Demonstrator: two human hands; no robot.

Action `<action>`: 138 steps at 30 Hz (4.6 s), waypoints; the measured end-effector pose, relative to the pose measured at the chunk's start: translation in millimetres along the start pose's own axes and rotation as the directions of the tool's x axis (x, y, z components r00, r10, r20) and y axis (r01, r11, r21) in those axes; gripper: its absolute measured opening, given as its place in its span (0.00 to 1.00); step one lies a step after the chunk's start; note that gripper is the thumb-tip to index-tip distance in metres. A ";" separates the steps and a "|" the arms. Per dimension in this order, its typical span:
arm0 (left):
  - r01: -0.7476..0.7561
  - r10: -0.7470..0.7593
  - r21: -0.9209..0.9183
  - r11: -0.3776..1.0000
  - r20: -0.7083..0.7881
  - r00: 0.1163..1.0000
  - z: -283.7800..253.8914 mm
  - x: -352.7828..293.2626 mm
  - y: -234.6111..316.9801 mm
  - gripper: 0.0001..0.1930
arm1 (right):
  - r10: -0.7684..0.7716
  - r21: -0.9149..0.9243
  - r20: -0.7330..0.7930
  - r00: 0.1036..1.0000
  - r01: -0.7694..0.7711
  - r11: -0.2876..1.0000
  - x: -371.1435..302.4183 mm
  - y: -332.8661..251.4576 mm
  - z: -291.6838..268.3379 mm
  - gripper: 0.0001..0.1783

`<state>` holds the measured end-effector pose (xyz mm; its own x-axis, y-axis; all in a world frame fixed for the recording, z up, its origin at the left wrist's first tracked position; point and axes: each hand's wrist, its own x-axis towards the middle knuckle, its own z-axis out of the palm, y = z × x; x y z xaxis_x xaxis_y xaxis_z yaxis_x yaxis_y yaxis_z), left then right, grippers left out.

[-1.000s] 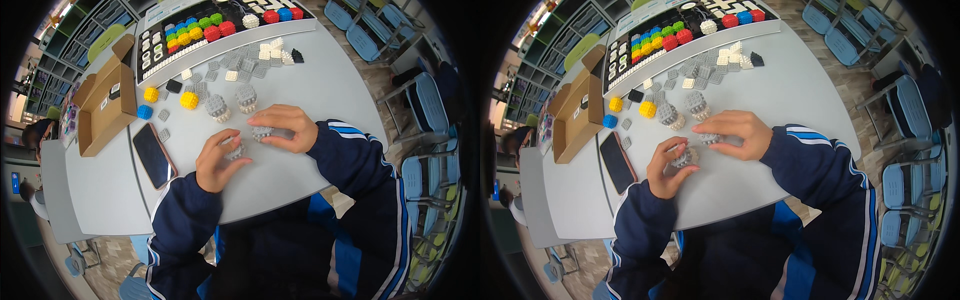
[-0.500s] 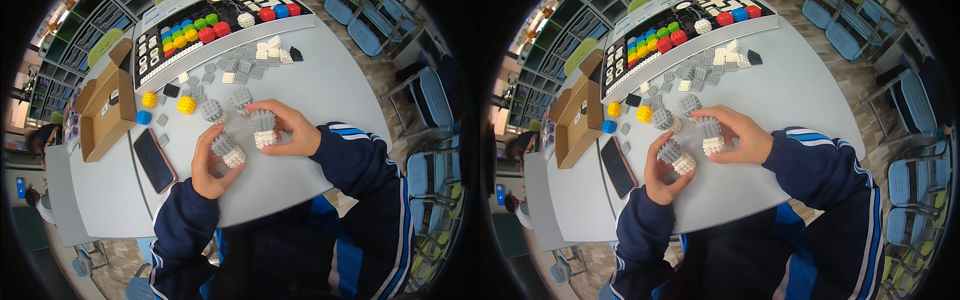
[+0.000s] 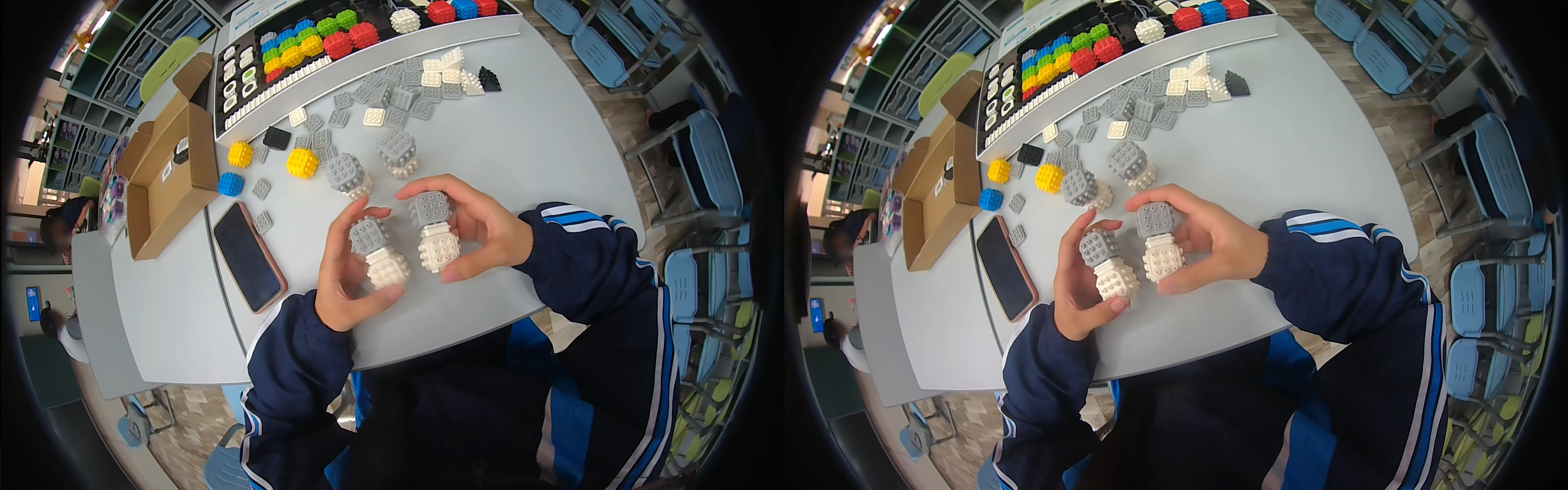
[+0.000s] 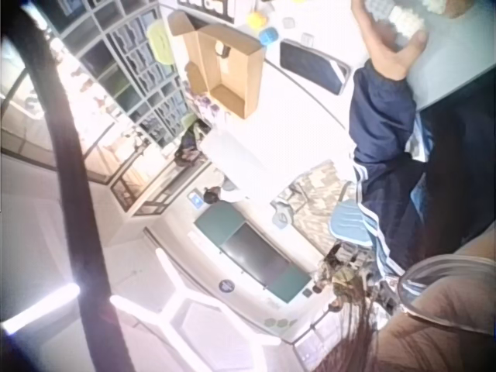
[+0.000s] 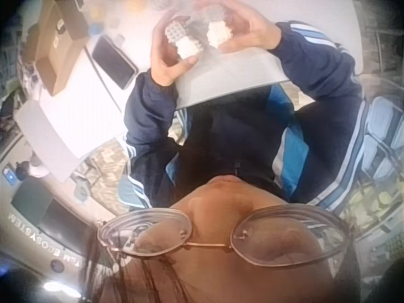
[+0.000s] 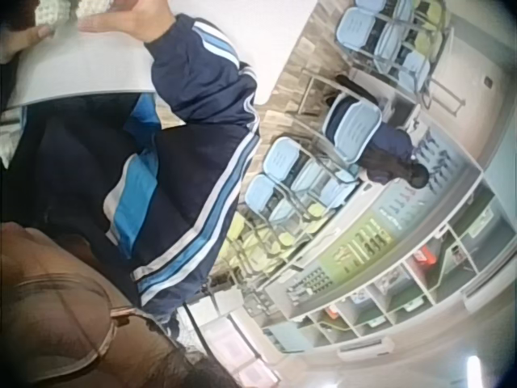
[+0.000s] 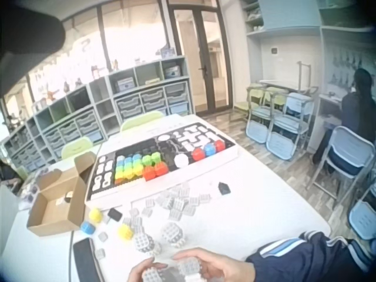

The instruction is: The person assembles small white and gray interlocking building blocks into cube-like structures on a table. They pick up blocks, connect them, and arrange the completed units into a larger formation.

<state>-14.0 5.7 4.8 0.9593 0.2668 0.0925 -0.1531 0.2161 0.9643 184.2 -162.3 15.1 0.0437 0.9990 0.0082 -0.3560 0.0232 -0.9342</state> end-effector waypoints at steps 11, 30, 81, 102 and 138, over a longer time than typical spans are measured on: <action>-0.118 0.133 0.440 0.890 -0.004 0.991 5.4 -5.4 -19.8 0.56 | -0.226 -0.550 -0.038 0.973 0.168 0.818 -0.6 20.6 9.0 0.54; -0.308 0.286 0.745 0.593 0.162 0.944 6.8 0.6 1.9 0.40 | -0.477 -0.695 0.211 0.853 0.475 0.540 -3.5 15.2 8.7 0.44; -0.068 0.134 0.852 0.519 -0.003 0.991 -11.2 1.7 22.2 0.48 | -0.354 -0.772 0.071 0.933 0.276 0.572 0.0 -2.2 -33.9 0.51; -0.010 0.243 0.453 0.892 -0.460 0.854 -40.6 65.0 -41.9 0.24 | -0.376 -0.637 -0.228 0.898 0.155 0.755 64.7 7.2 -53.1 0.23; -0.065 0.043 0.687 0.724 0.049 0.998 -61.9 57.1 -2.2 0.51 | -0.420 -0.853 -0.084 0.904 0.153 0.499 49.9 -2.4 -53.3 0.42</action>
<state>26.4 78.7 -7.4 0.9624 0.2293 0.1457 -0.0100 -0.5059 0.8625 237.0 -114.5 -1.3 0.2669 0.8900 0.3697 0.6257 0.1317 -0.7689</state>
